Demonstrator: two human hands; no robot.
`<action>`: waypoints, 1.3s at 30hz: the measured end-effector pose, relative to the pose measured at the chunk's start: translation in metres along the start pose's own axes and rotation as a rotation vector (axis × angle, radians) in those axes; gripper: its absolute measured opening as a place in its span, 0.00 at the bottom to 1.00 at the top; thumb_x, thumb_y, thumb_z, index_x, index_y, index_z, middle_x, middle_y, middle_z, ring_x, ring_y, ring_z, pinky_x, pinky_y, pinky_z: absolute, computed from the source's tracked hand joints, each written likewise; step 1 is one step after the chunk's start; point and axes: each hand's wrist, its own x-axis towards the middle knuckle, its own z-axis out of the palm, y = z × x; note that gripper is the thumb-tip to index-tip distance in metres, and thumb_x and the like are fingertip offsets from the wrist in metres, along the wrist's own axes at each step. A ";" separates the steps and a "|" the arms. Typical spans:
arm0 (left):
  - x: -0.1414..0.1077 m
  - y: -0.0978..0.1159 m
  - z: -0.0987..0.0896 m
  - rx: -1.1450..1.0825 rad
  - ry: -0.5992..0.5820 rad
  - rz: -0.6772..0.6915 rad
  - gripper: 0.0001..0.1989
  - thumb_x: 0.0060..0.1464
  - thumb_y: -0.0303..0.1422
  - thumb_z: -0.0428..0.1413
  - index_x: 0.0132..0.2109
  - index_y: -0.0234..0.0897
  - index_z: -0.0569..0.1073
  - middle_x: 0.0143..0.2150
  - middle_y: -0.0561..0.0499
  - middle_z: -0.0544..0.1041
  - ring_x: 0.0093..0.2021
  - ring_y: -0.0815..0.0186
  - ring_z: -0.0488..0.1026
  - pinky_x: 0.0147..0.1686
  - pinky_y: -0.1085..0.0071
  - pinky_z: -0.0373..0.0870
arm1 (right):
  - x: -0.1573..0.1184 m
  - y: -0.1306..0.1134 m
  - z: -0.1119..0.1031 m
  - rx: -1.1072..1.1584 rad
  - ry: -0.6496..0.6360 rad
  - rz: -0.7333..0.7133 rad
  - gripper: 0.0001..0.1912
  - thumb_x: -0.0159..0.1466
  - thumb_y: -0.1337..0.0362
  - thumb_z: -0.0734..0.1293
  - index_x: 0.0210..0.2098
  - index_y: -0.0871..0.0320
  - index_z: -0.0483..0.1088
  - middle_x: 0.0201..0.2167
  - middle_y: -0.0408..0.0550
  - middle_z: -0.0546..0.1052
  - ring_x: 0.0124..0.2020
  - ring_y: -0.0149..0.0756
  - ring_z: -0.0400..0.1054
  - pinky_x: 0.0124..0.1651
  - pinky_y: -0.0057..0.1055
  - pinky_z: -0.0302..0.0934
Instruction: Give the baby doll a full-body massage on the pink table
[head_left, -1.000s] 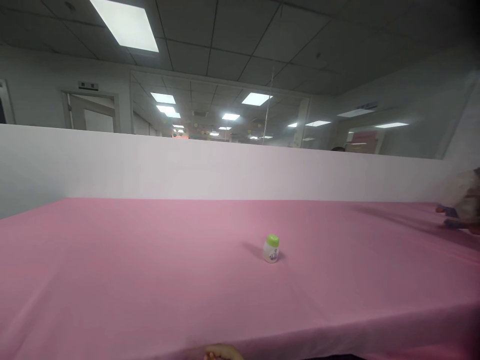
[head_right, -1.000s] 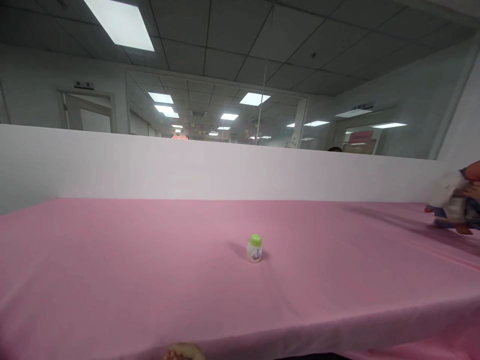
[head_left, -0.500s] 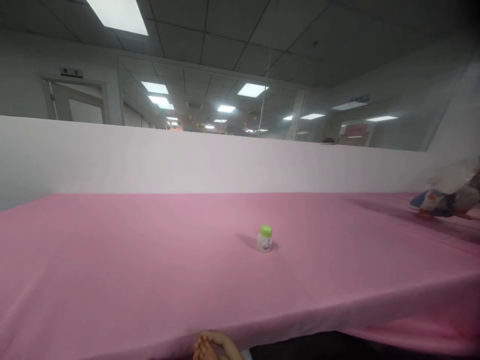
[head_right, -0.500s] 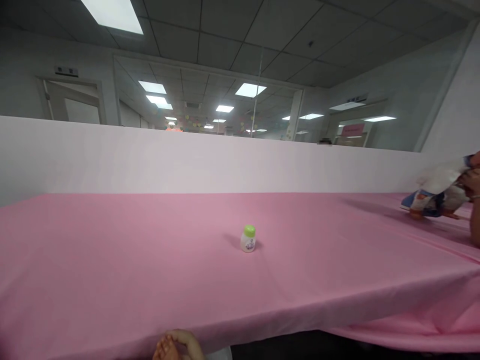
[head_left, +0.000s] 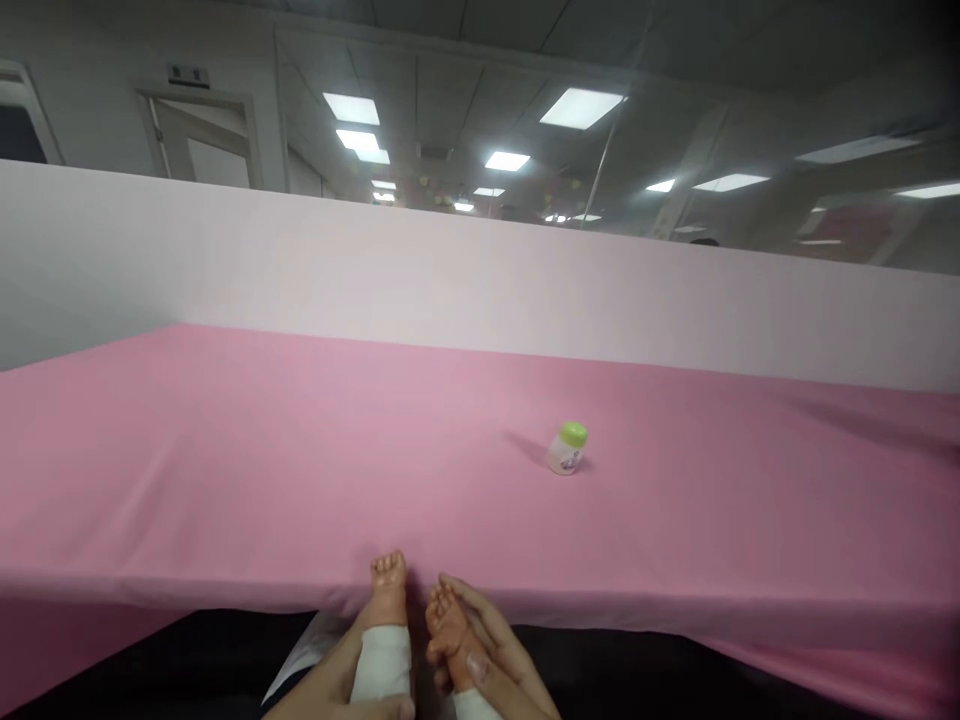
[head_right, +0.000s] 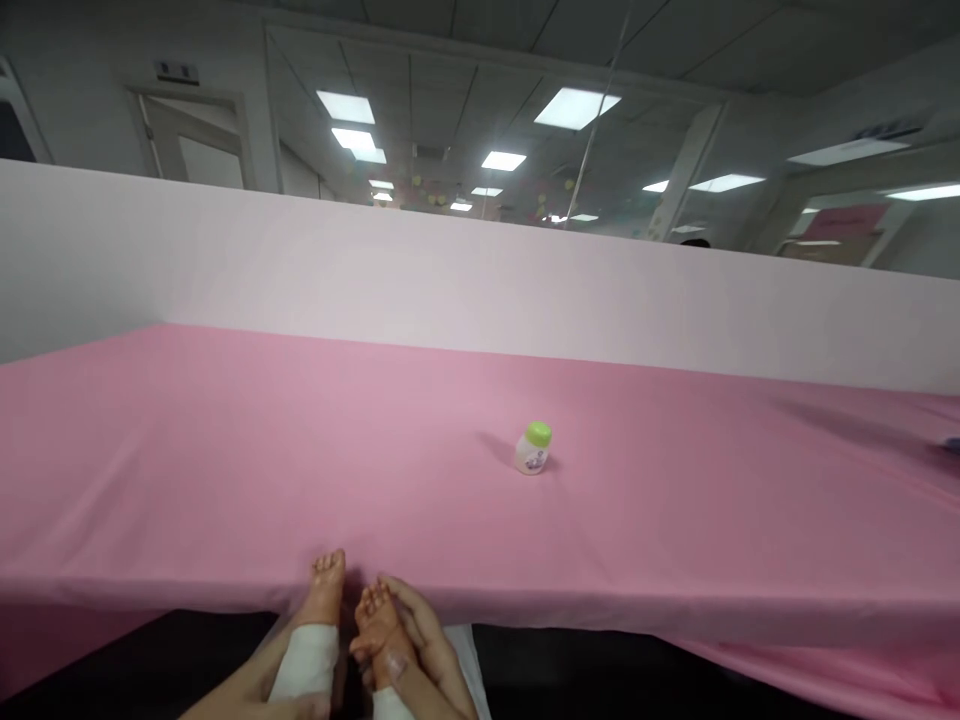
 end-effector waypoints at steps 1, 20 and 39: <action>0.000 -0.005 0.002 -0.009 0.023 -0.003 0.35 0.43 0.44 0.72 0.59 0.55 0.73 0.45 0.53 0.78 0.52 0.55 0.73 0.52 0.61 0.71 | -0.003 -0.005 0.003 0.025 0.025 0.015 0.35 0.55 0.46 0.77 0.58 0.50 0.72 0.40 0.53 0.79 0.39 0.43 0.76 0.46 0.37 0.70; -0.011 0.005 0.009 0.099 -0.053 0.050 0.43 0.51 0.40 0.68 0.70 0.53 0.61 0.48 0.51 0.77 0.47 0.58 0.75 0.47 0.66 0.74 | -0.006 -0.023 0.014 -0.326 0.191 -0.205 0.34 0.66 0.54 0.72 0.67 0.53 0.61 0.55 0.57 0.77 0.54 0.44 0.75 0.57 0.35 0.70; -0.013 0.010 0.015 0.264 0.083 0.163 0.33 0.60 0.43 0.62 0.70 0.52 0.64 0.73 0.54 0.61 0.74 0.52 0.53 0.74 0.56 0.49 | -0.010 -0.029 0.002 -0.874 0.204 -0.943 0.32 0.60 0.75 0.72 0.62 0.51 0.72 0.53 0.51 0.78 0.49 0.44 0.77 0.51 0.37 0.76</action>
